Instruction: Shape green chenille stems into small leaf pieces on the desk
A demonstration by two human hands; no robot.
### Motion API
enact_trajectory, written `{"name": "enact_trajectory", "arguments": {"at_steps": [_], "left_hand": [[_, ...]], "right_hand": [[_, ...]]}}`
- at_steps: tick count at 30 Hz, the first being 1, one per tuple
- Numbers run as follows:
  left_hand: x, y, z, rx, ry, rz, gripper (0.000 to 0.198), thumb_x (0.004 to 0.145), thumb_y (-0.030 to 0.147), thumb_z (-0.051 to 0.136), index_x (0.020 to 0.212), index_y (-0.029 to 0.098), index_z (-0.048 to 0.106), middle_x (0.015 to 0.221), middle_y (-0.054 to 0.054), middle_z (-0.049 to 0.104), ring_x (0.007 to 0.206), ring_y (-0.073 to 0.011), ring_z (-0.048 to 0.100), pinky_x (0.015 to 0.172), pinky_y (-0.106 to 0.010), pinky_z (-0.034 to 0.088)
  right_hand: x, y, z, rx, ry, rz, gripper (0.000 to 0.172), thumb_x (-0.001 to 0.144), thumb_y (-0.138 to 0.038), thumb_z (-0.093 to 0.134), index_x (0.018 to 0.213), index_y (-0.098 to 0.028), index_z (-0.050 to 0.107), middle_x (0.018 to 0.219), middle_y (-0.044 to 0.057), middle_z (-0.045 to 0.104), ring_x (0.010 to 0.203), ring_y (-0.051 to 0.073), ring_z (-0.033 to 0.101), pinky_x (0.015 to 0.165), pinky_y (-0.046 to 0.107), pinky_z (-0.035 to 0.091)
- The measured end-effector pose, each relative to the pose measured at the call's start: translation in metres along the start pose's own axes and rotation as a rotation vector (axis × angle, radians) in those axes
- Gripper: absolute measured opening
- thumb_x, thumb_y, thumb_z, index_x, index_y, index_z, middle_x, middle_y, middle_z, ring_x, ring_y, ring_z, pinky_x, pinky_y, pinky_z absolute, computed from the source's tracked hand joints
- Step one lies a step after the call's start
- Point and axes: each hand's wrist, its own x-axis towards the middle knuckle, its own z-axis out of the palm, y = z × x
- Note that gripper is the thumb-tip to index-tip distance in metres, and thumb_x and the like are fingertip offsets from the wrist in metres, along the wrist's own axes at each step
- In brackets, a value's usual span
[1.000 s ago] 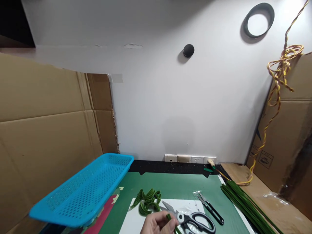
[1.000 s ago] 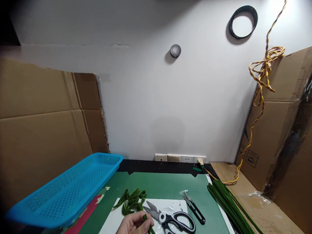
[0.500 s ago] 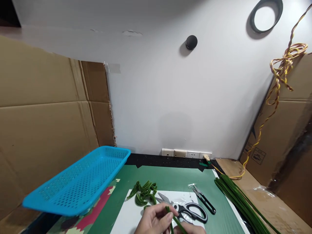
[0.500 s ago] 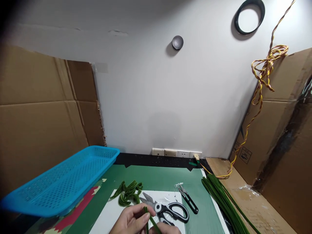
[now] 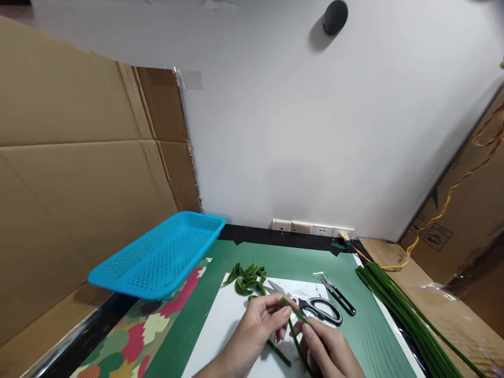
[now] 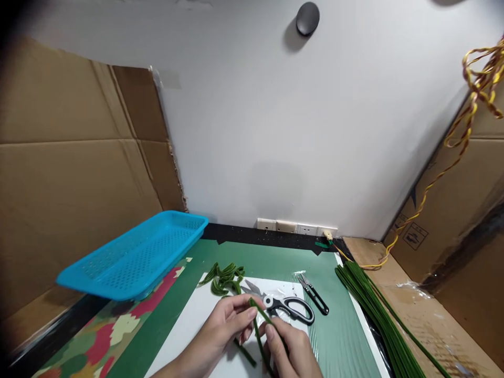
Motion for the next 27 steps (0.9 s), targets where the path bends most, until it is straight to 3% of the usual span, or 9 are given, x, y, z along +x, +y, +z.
{"name": "enact_trajectory", "arguments": {"at_steps": [3,7,11,20,27], "left_hand": [[-0.002,0.002,0.004,-0.009,-0.005,0.006,0.046,0.079,0.051,0.086,0.098,0.011,0.073,0.077,-0.001,0.060,0.064,-0.0093,0.050,0.061,-0.020,0.038],[-0.005,0.008,0.010,-0.008,-0.011,0.019,0.039,0.081,0.047,0.084,0.091,0.011,0.069,0.073,0.000,0.058,0.063,-0.0090,0.050,0.061,-0.021,0.038],[-0.006,0.015,0.013,0.039,0.007,0.052,0.038,0.084,0.047,0.082,0.090,0.011,0.070,0.073,0.000,0.060,0.063,-0.0097,0.052,0.062,-0.022,0.040],[-0.005,0.015,0.015,0.100,-0.020,0.059,0.038,0.083,0.047,0.082,0.081,0.013,0.066,0.070,-0.001,0.063,0.061,-0.0101,0.057,0.059,-0.021,0.045],[-0.004,0.013,0.016,0.091,-0.052,0.079,0.033,0.083,0.043,0.083,0.086,0.012,0.070,0.070,-0.001,0.062,0.061,-0.0099,0.058,0.059,-0.021,0.046]], "right_hand": [[-0.007,-0.013,-0.005,-0.033,0.024,-0.080,0.061,0.096,-0.076,0.051,0.082,-0.019,0.067,0.068,0.001,0.057,0.065,0.016,0.051,0.062,0.026,0.041],[-0.016,-0.022,-0.013,0.021,-0.066,0.054,0.053,0.103,-0.067,0.045,0.088,-0.019,0.061,0.067,-0.003,0.048,0.058,0.013,0.041,0.053,0.026,0.032],[-0.019,-0.021,-0.017,0.023,-0.056,0.044,0.049,0.107,-0.059,0.043,0.084,-0.019,0.058,0.066,-0.003,0.046,0.060,0.013,0.040,0.056,0.026,0.031],[-0.022,-0.025,-0.020,-0.027,-0.127,0.086,0.050,0.109,-0.057,0.041,0.078,-0.020,0.055,0.060,-0.004,0.046,0.055,0.012,0.039,0.055,0.027,0.029],[-0.022,-0.027,-0.023,-0.166,-0.201,0.086,0.056,0.111,-0.056,0.037,0.073,-0.019,0.057,0.055,-0.004,0.051,0.053,0.012,0.047,0.058,0.027,0.034]]}}
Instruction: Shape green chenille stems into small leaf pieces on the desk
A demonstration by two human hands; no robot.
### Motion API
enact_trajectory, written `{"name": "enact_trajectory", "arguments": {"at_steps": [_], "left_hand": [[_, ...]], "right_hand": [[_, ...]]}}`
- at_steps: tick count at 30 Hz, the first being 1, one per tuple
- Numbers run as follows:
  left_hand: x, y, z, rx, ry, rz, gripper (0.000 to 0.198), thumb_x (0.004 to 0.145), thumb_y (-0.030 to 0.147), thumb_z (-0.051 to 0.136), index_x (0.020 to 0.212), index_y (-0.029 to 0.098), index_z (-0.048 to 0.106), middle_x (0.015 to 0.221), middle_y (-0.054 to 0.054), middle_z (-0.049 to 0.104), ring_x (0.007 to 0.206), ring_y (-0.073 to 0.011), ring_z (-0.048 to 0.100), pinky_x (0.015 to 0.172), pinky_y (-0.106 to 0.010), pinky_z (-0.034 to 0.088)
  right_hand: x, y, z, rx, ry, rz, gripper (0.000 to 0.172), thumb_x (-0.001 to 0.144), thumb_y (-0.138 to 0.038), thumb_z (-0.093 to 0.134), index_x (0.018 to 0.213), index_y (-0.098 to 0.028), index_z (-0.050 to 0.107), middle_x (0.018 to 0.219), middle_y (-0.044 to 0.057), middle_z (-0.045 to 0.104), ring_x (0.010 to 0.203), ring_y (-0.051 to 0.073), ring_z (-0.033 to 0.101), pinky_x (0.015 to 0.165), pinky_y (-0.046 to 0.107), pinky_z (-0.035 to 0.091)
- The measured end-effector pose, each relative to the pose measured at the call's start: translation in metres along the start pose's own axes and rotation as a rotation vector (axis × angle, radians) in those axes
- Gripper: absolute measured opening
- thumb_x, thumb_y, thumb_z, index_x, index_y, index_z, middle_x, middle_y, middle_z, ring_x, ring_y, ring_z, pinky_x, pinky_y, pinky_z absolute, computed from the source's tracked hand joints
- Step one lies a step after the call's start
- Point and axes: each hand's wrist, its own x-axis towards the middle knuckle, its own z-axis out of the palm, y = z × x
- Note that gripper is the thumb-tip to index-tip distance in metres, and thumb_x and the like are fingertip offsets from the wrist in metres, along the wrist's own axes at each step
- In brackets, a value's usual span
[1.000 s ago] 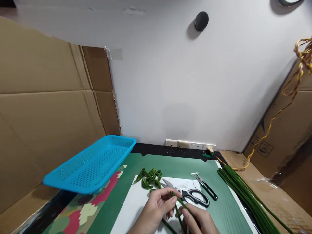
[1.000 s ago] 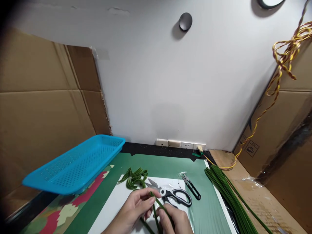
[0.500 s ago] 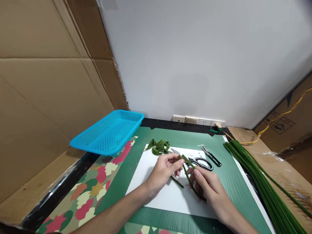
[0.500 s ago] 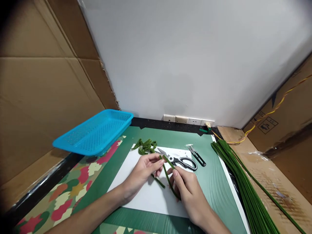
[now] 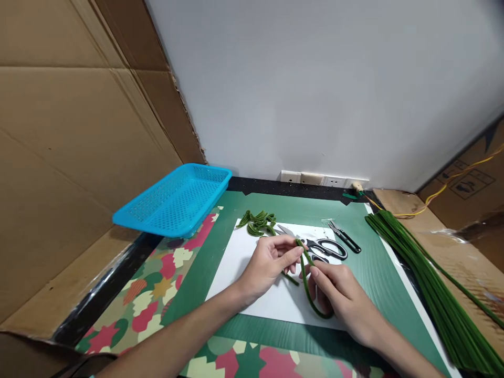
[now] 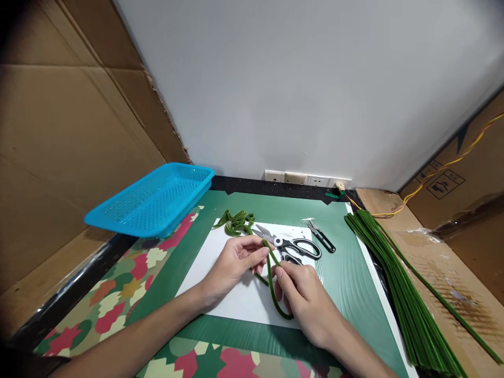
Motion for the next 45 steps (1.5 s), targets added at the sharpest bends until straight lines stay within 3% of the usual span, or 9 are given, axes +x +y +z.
{"name": "enact_trajectory", "arguments": {"at_steps": [15,28,33,39,45], "left_hand": [[-0.003,-0.002,0.005,0.052,0.025,0.043,0.026,0.079,0.033,0.088,0.086,0.011,0.077,0.081,-0.004,0.068,0.063,-0.0095,0.056,0.059,-0.021,0.047],[-0.006,0.001,0.008,0.193,0.028,0.163,0.020,0.088,0.031,0.080,0.089,0.011,0.081,0.078,-0.005,0.068,0.070,-0.0123,0.058,0.064,-0.023,0.045],[-0.008,0.001,0.007,0.176,-0.010,0.155,0.019,0.090,0.029,0.078,0.082,0.012,0.078,0.074,-0.002,0.062,0.064,-0.0101,0.054,0.059,-0.023,0.043],[-0.009,0.004,0.009,0.166,0.027,0.190,0.017,0.089,0.028,0.078,0.081,0.012,0.077,0.073,-0.002,0.062,0.064,-0.0102,0.054,0.060,-0.022,0.043],[-0.010,0.006,0.011,0.127,0.035,0.161,0.021,0.087,0.034,0.080,0.083,0.013,0.078,0.077,-0.003,0.066,0.054,-0.0085,0.056,0.053,-0.022,0.047]], "right_hand": [[0.001,-0.003,0.002,-0.188,-0.074,-0.039,0.054,0.112,-0.046,0.038,0.071,-0.019,0.058,0.060,-0.002,0.055,0.058,0.013,0.051,0.063,0.028,0.035],[0.000,-0.004,0.001,-0.235,-0.111,-0.066,0.050,0.112,-0.048,0.037,0.071,-0.021,0.041,0.063,-0.005,0.042,0.059,0.012,0.038,0.061,0.029,0.028],[-0.001,-0.001,0.000,-0.195,0.002,-0.157,0.045,0.113,-0.045,0.037,0.079,-0.020,0.053,0.067,-0.004,0.053,0.061,0.012,0.046,0.062,0.028,0.034],[-0.005,0.004,-0.003,-0.255,0.260,-0.369,0.019,0.109,-0.029,0.049,0.102,-0.020,0.064,0.089,0.002,0.068,0.073,0.013,0.061,0.067,0.025,0.045],[-0.006,0.003,-0.002,-0.200,0.263,-0.336,0.015,0.105,-0.029,0.058,0.105,-0.019,0.069,0.089,0.004,0.074,0.066,0.013,0.064,0.061,0.024,0.050]]}}
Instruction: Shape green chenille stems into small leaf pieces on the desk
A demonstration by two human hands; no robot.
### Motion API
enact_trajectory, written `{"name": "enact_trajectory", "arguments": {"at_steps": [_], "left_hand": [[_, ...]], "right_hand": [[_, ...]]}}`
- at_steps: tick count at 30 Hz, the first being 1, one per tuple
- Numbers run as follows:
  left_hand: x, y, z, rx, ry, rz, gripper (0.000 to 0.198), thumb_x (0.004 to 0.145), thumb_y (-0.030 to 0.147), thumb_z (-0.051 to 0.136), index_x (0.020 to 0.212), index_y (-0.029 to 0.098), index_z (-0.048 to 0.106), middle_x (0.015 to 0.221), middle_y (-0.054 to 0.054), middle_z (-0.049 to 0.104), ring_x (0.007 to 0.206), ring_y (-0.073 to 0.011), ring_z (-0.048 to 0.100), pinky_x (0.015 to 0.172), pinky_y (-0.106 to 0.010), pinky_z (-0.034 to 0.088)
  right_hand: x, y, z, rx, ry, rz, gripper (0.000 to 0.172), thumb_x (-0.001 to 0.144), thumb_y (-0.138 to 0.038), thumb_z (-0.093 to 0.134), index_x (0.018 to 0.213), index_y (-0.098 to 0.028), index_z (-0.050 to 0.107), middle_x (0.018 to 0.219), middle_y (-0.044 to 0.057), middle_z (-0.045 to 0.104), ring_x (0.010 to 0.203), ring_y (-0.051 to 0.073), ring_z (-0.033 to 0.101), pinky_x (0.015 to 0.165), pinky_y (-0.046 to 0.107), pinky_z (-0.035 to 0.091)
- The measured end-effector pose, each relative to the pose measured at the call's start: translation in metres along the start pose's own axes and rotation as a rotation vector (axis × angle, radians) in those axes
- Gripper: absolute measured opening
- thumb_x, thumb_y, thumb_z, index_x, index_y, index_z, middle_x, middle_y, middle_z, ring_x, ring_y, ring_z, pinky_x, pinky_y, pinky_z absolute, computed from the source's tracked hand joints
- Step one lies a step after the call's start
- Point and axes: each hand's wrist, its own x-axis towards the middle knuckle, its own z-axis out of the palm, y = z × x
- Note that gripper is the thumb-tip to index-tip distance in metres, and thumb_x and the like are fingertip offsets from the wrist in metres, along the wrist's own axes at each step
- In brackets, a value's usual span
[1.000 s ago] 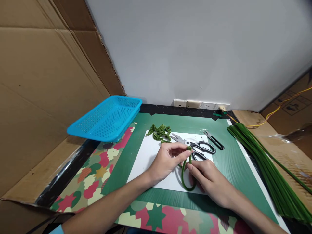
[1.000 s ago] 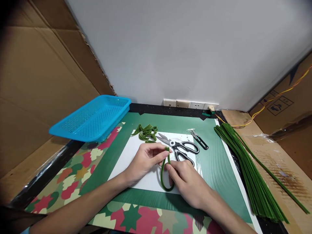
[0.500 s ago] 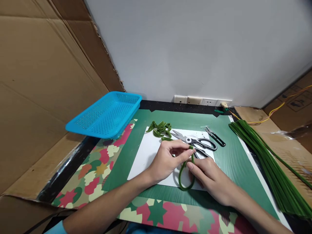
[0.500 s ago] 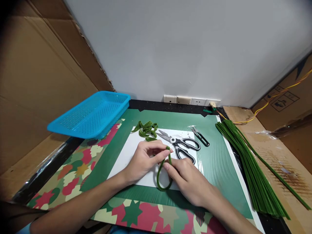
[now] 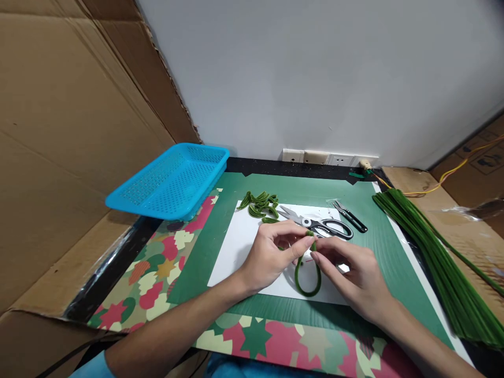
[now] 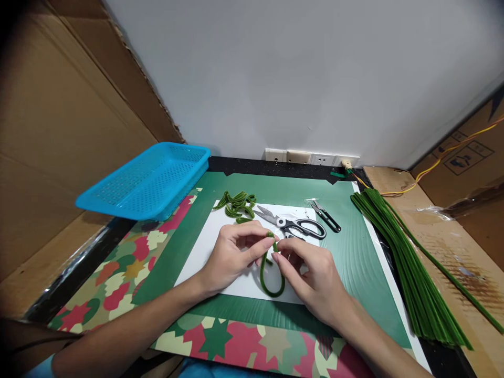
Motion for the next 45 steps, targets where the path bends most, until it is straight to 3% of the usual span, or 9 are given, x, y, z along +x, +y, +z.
{"name": "enact_trajectory", "arguments": {"at_steps": [6,13,26,33,45], "left_hand": [[-0.0024,-0.0034,0.0012,-0.035,-0.008,-0.075,0.029,0.084,0.040,0.083,0.091,0.012,0.080,0.082,-0.007,0.074,0.052,-0.0113,0.063,0.051,-0.023,0.052],[-0.0024,-0.0037,0.0017,-0.047,0.001,-0.074,0.027,0.084,0.036,0.084,0.093,0.011,0.082,0.085,-0.008,0.074,0.053,-0.0111,0.065,0.050,-0.022,0.054],[-0.0009,-0.0021,-0.0021,-0.200,-0.077,-0.142,0.024,0.081,0.036,0.087,0.080,0.014,0.079,0.067,-0.004,0.071,0.047,-0.0117,0.062,0.038,-0.020,0.042],[-0.0015,0.0012,-0.0002,-0.140,-0.080,-0.144,0.030,0.082,0.041,0.086,0.075,0.013,0.079,0.067,-0.005,0.072,0.047,-0.0138,0.064,0.039,-0.022,0.043],[-0.0036,-0.0064,-0.0004,-0.109,-0.062,-0.148,0.027,0.087,0.039,0.081,0.093,0.012,0.079,0.070,-0.006,0.073,0.051,-0.0143,0.068,0.039,-0.019,0.046]], "right_hand": [[0.0035,-0.0039,-0.0004,0.089,-0.001,0.074,0.019,0.103,-0.032,0.062,0.095,-0.019,0.073,0.086,0.004,0.076,0.064,0.013,0.065,0.059,0.023,0.052],[0.0025,-0.0056,-0.0001,0.168,-0.024,0.086,0.016,0.103,-0.029,0.063,0.096,-0.019,0.073,0.078,0.002,0.073,0.059,0.011,0.064,0.057,0.021,0.052],[-0.0007,-0.0064,-0.0005,0.104,0.062,0.010,0.012,0.101,-0.025,0.065,0.100,-0.021,0.076,0.085,0.005,0.077,0.058,0.013,0.069,0.055,0.022,0.057],[-0.0009,-0.0059,-0.0015,0.141,0.028,0.033,0.012,0.101,-0.025,0.066,0.097,-0.020,0.076,0.078,0.003,0.076,0.054,0.012,0.066,0.051,0.022,0.055],[0.0020,-0.0074,-0.0019,0.100,-0.033,0.081,0.021,0.103,-0.032,0.062,0.092,-0.020,0.075,0.075,0.003,0.073,0.057,0.012,0.064,0.055,0.022,0.053]]}}
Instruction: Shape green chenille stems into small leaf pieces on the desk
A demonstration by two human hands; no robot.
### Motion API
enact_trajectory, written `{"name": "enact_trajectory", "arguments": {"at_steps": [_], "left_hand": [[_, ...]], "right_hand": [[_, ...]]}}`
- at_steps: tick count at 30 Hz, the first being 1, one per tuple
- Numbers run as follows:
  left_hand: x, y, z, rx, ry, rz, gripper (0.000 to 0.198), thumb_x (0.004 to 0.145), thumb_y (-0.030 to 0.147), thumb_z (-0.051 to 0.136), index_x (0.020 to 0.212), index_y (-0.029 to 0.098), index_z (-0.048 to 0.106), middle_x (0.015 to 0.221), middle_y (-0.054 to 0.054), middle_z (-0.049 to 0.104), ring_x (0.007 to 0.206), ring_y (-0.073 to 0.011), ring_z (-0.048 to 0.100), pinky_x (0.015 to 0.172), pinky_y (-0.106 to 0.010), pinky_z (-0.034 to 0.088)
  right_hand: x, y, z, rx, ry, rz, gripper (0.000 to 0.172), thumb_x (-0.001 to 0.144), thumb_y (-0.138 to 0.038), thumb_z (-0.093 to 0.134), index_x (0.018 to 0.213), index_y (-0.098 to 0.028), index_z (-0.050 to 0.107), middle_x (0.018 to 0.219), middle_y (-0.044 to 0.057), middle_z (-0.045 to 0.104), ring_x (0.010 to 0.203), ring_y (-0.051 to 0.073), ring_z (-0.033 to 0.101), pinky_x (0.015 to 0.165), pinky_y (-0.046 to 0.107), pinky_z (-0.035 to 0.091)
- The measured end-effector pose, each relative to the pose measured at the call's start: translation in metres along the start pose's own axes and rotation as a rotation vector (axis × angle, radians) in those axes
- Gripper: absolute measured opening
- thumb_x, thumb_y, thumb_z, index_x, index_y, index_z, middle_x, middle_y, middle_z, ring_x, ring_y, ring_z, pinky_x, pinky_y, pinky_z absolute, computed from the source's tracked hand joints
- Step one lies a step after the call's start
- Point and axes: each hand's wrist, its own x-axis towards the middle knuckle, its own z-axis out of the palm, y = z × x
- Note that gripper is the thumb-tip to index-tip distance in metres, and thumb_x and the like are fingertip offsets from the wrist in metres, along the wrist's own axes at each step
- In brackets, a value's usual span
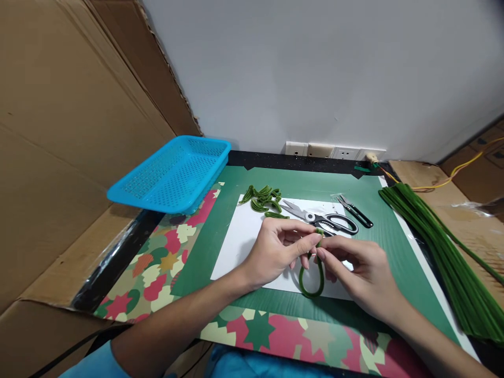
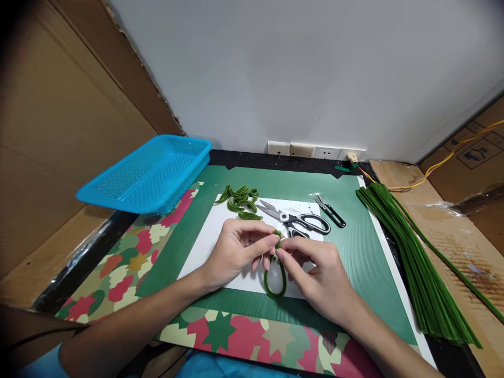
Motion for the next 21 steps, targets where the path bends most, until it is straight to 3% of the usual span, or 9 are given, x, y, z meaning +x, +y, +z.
{"name": "enact_trajectory", "arguments": {"at_steps": [21], "left_hand": [[0.0010,0.0031,0.0010,-0.041,-0.017,-0.007,0.021,0.087,0.033,0.082,0.088,0.012,0.077,0.068,-0.004,0.072,0.050,-0.0131,0.067,0.040,-0.018,0.045]], "right_hand": [[-0.0013,0.0006,-0.0008,-0.037,-0.007,-0.026,0.016,0.104,-0.028,0.061,0.098,-0.021,0.074,0.080,0.002,0.073,0.060,0.012,0.063,0.056,0.022,0.049]]}}
